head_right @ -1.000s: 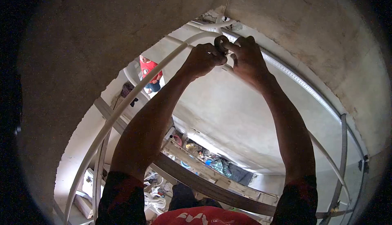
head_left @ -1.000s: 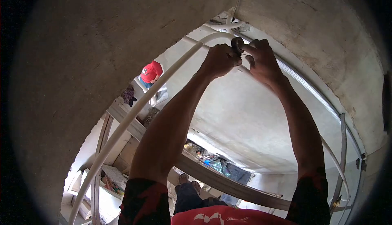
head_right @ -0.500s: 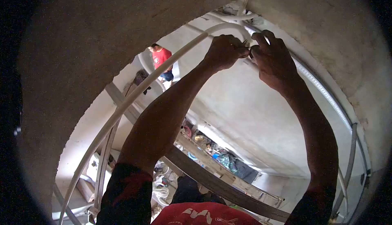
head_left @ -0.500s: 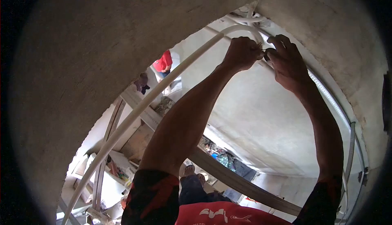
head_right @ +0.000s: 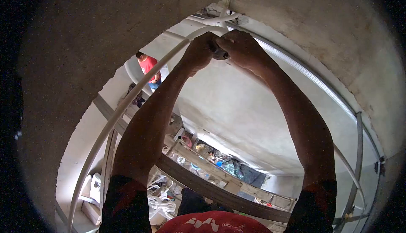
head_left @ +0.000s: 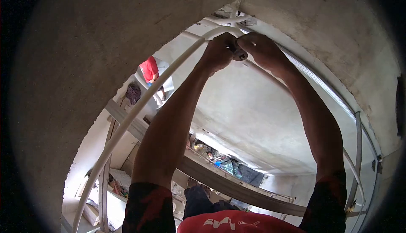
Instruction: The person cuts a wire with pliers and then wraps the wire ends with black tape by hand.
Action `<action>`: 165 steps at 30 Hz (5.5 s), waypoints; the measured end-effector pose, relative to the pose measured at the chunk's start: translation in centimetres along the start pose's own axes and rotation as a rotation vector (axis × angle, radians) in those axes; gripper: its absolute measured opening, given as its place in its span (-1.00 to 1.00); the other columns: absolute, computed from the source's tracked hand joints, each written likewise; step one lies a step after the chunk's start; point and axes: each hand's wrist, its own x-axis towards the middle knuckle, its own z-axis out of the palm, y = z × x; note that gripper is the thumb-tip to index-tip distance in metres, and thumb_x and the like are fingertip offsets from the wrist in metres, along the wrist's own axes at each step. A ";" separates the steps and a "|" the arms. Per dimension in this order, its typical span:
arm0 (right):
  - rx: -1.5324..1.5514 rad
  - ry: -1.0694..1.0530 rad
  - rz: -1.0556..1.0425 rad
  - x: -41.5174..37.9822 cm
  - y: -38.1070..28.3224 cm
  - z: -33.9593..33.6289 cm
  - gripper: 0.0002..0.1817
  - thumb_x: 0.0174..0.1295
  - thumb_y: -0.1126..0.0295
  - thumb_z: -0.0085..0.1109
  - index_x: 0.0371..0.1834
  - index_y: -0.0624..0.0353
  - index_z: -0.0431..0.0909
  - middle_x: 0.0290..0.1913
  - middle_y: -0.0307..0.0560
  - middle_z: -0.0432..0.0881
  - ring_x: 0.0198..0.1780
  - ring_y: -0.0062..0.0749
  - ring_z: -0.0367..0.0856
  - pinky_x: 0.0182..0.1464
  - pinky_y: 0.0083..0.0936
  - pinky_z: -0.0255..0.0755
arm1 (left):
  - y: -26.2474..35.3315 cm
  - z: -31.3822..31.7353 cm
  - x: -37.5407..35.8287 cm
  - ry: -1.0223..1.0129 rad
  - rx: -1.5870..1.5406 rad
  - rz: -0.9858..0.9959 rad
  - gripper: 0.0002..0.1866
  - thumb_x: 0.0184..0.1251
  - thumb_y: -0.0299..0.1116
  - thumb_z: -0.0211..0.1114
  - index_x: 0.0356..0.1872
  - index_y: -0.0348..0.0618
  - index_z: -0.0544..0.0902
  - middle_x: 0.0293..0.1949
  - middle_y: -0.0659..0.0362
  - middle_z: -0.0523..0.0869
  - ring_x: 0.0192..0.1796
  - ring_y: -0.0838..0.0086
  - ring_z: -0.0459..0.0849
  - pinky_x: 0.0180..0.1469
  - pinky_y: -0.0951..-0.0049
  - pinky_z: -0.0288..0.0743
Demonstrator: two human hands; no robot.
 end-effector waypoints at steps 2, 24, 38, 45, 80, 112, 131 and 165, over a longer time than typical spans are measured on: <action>-0.091 -0.122 -0.134 0.9 0.8 -0.8 -0.66 0.51 0.21 0.04 0.07 0.22 0.66 0.04 0.06 0.70 0.13 -0.19 0.62 0.23 -0.28 0.44 | 0.2 0.0 -0.2 0.017 -0.006 -0.028 -0.74 0.18 -0.53 0.39 -0.08 -0.28 0.66 -0.14 0.04 0.78 -0.04 0.38 0.74 -0.03 0.34 0.64; -0.848 0.266 -0.729 1.7 3.1 -1.5 -0.69 0.08 0.51 0.31 -0.11 -0.09 0.74 0.12 -0.13 0.59 0.25 -0.17 0.45 0.18 -0.15 0.41 | -1.9 1.0 0.7 0.060 -0.123 0.013 -0.35 -0.03 -0.31 0.63 -0.01 -0.40 0.43 -0.17 -0.09 0.77 -0.10 0.32 0.78 -0.11 0.39 0.67; -0.740 0.043 -0.581 -4.2 0.3 0.1 -0.71 0.04 0.43 0.46 -0.17 0.22 0.65 0.21 0.01 0.44 0.28 -0.07 0.38 0.27 -0.09 0.33 | -0.8 1.2 -0.1 -0.015 0.028 0.021 -0.80 0.28 -0.26 0.34 -0.34 -0.16 0.81 -0.45 0.03 0.78 -0.37 0.32 0.76 -0.21 0.23 0.61; -0.301 0.177 -0.640 -0.2 1.3 1.5 -0.72 0.28 0.22 0.31 -0.16 0.24 0.71 0.02 0.07 0.66 0.10 -0.14 0.56 0.19 -0.25 0.42 | 0.1 -0.6 0.3 -0.022 -0.103 -0.047 -0.79 0.27 -0.36 0.31 -0.22 -0.28 0.78 -0.27 0.04 0.82 -0.22 0.33 0.78 -0.15 0.24 0.62; -0.574 0.212 -0.765 -0.6 0.4 1.6 -0.79 0.39 0.27 0.17 -0.22 0.14 0.72 0.01 0.06 0.65 0.12 -0.09 0.57 0.17 -0.11 0.48 | 0.3 -0.2 0.3 0.004 -0.226 -0.054 -0.74 0.25 -0.50 0.26 -0.05 -0.37 0.67 -0.22 0.04 0.79 -0.24 0.41 0.75 -0.17 0.35 0.64; -0.445 -0.041 -0.182 -0.1 -2.4 1.0 -0.68 0.23 0.18 0.35 -0.29 0.28 0.70 -0.17 0.07 0.70 0.02 -0.17 0.60 0.12 -0.23 0.38 | -0.4 -0.5 0.7 0.030 -0.335 -0.134 -0.79 0.28 -0.45 0.22 -0.14 -0.23 0.74 -0.30 0.17 0.73 -0.33 0.54 0.64 -0.39 0.35 0.49; -0.837 0.271 -0.383 -1.1 2.4 -0.5 -0.68 0.02 0.36 0.44 -0.10 -0.01 0.72 -0.24 -0.04 0.66 -0.07 -0.05 0.55 -0.07 -0.16 0.51 | -0.1 1.5 0.1 0.066 0.318 0.245 -0.77 0.16 -0.21 0.47 -0.39 -0.18 0.77 -0.42 0.06 0.79 -0.35 0.29 0.78 -0.21 0.25 0.62; -0.859 0.250 -0.416 -1.0 3.6 -0.9 -0.72 0.09 0.44 0.36 -0.09 0.10 0.73 -0.18 0.00 0.64 0.07 -0.11 0.53 0.07 -0.19 0.49 | 2.0 0.8 -0.5 -0.053 0.108 -0.021 -0.80 0.25 -0.34 0.44 -0.25 -0.27 0.80 -0.33 0.09 0.81 -0.28 0.50 0.72 -0.17 0.42 0.57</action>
